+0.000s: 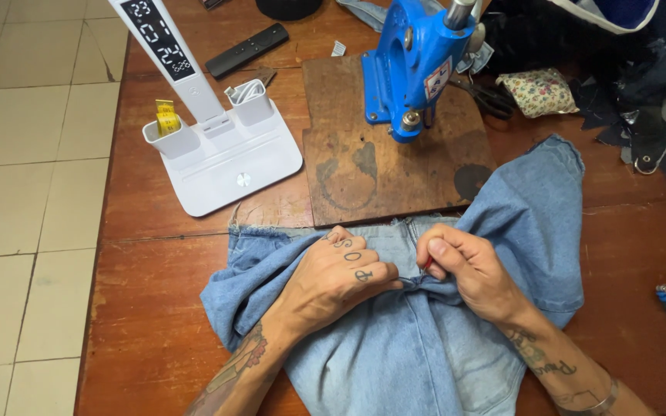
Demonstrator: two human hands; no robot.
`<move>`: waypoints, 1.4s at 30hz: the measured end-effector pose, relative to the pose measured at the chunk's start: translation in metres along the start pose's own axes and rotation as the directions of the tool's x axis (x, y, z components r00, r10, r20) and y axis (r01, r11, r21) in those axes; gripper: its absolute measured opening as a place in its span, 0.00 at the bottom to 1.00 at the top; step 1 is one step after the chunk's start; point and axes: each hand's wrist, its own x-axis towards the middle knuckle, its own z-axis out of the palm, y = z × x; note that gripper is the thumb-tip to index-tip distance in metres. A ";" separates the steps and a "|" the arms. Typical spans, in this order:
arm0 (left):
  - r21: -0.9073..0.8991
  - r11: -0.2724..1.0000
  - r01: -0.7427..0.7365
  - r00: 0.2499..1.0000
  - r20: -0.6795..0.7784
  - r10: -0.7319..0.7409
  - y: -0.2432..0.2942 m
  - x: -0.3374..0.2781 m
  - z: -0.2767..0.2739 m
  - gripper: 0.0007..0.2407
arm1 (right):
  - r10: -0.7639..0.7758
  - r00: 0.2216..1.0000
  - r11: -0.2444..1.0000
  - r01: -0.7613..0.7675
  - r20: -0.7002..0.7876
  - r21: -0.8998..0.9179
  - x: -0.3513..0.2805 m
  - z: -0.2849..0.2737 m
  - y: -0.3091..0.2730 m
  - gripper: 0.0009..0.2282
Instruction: Using a small tool to pick at the seam of a pair of denim jeans on a wooden table
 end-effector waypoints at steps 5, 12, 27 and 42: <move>0.020 1.000 0.002 1.000 -0.013 -0.002 0.001 0.003 -0.003 0.08 | 0.017 0.992 1.000 -0.017 0.122 -0.001 -0.006 -0.007 -0.001 0.18; 0.052 0.999 -0.015 0.998 -0.063 0.018 0.003 0.006 -0.004 0.09 | -0.005 0.986 0.996 0.020 -0.167 0.084 -0.011 -0.004 0.014 0.17; 0.018 0.999 -0.032 0.996 -0.078 0.034 0.005 0.009 -0.008 0.08 | -0.038 0.993 0.999 0.040 -0.112 0.019 -0.003 0.000 -0.002 0.15; 0.031 0.999 -0.035 0.995 -0.091 0.038 0.004 0.009 -0.009 0.07 | 0.019 0.988 0.994 -0.003 -0.153 0.106 -0.003 0.006 -0.004 0.15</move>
